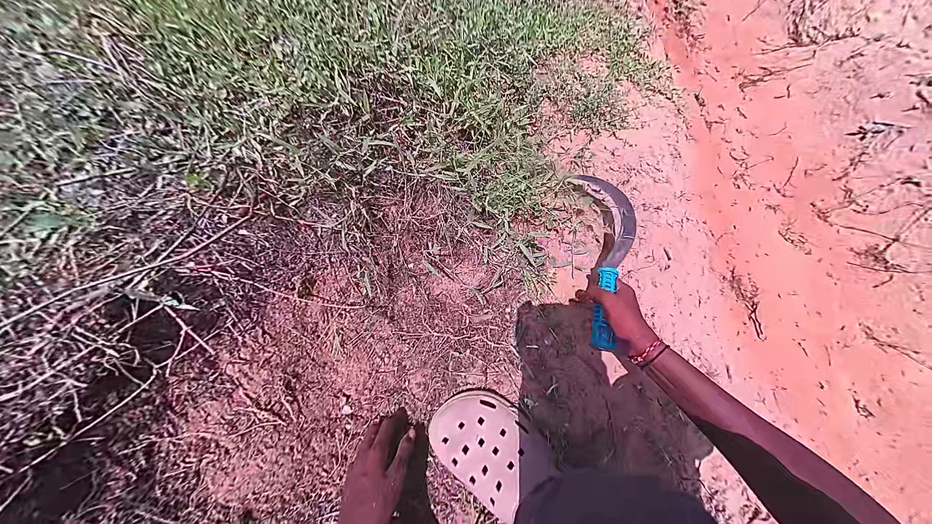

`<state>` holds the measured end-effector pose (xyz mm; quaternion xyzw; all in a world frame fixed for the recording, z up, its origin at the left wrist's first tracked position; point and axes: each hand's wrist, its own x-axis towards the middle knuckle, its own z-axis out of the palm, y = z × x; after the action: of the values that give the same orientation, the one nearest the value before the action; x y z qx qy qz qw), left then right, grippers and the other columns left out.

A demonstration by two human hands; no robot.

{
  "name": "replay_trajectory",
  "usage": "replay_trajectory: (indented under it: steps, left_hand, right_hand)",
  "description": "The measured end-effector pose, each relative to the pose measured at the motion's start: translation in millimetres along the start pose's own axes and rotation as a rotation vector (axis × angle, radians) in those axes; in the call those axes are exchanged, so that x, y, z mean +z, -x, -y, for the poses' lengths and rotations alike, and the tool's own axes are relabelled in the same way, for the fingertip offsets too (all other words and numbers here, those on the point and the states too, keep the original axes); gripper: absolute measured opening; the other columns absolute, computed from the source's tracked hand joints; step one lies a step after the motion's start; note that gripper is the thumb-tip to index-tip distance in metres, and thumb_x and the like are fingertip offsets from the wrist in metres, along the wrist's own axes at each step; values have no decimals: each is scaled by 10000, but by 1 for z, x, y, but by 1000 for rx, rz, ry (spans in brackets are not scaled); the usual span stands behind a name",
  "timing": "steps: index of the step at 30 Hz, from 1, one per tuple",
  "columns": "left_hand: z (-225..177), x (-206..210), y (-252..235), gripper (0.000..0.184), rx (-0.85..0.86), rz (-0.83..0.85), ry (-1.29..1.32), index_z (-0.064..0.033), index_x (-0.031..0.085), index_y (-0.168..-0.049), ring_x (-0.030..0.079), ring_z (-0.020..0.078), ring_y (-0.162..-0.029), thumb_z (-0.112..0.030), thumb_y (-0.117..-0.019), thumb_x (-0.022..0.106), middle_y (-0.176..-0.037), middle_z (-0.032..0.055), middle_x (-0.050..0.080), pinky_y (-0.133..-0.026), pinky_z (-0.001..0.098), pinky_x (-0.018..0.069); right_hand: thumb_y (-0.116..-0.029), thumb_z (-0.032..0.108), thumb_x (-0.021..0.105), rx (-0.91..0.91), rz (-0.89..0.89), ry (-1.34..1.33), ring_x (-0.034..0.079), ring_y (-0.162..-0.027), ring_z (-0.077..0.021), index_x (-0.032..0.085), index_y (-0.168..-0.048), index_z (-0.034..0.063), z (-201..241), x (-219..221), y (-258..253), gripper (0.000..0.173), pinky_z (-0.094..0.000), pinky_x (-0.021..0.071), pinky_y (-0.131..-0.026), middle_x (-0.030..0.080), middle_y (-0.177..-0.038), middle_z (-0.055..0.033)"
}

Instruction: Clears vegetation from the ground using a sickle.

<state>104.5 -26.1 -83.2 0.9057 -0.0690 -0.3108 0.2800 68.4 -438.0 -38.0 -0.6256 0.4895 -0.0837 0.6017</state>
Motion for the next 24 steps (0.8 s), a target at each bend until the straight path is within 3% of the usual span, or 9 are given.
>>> replay_trajectory:
  steps: [4,7,9,12,16,17,19,21,24]
  left_hand:
    - [6,4,0,458,14,-26,6,-14,634,-1368,591,486,-1239,-286,-1002,587,-1308,298,624,-1048,665,444]
    - [5,5,3,467,11,-29,19,6,627,-1365,578,491,-1253,-275,-994,598,-1326,306,610,-1057,668,430]
    - [-1,0,6,453,-13,-16,25,5,618,-1379,561,490,-1282,-242,-999,600,-1351,310,596,-1080,653,418]
    - [-8,-5,6,444,-71,46,22,-32,590,-1424,547,471,-1321,-226,-1025,586,-1401,291,580,-1104,639,409]
    - [-7,-4,0,448,-25,27,-22,-28,611,-1397,585,486,-1263,-260,-1015,596,-1356,295,605,-1056,669,440]
    - [-8,-5,1,450,-22,35,-18,-18,608,-1399,578,494,-1267,-253,-1014,602,-1360,304,597,-1061,674,433]
    - [-10,-6,3,445,-29,50,-18,-11,605,-1398,569,504,-1275,-240,-1017,605,-1369,316,586,-1068,682,421]
    - [-9,-5,7,446,-21,43,-2,-5,604,-1398,554,523,-1279,-235,-1016,597,-1372,328,575,-1061,700,408]
    - [-4,-3,9,452,19,22,-2,-19,608,-1402,545,538,-1281,-249,-1014,586,-1379,339,564,-1046,713,413]
  right_hand:
    - [-976,58,574,-22,-160,-199,602,-534,-172,472,-1174,-7,6,35,-46,232,-339,563,-498,561,-734,-87]
    - [-974,170,622,12,-203,-87,638,-856,-332,478,-1346,-33,37,59,-111,448,-515,544,-747,609,-1066,-244]
    - [-966,187,624,23,-110,65,642,-874,-358,514,-1315,-58,42,76,-128,440,-546,533,-766,621,-1074,-267]
    - [-970,166,621,45,12,129,614,-641,-235,486,-1281,-25,19,80,-90,389,-413,560,-601,594,-897,-166]
    - [-931,102,621,-32,92,218,627,-683,-182,503,-1318,-43,-34,23,4,429,-369,557,-634,626,-923,-135]
    - [-926,92,623,-11,102,221,620,-711,-178,520,-1321,-43,-47,11,36,430,-365,547,-654,627,-949,-136]
    - [-940,90,634,104,59,228,612,-648,-195,516,-1301,-42,-63,0,85,402,-369,543,-597,603,-899,-140]
    - [-957,83,625,127,-5,145,614,-620,-201,521,-1285,-39,-65,-1,101,365,-366,549,-571,607,-863,-138]
    - [-961,55,574,-21,-126,-69,590,-560,-154,515,-1251,-59,-48,7,61,317,-318,540,-524,589,-797,-99]
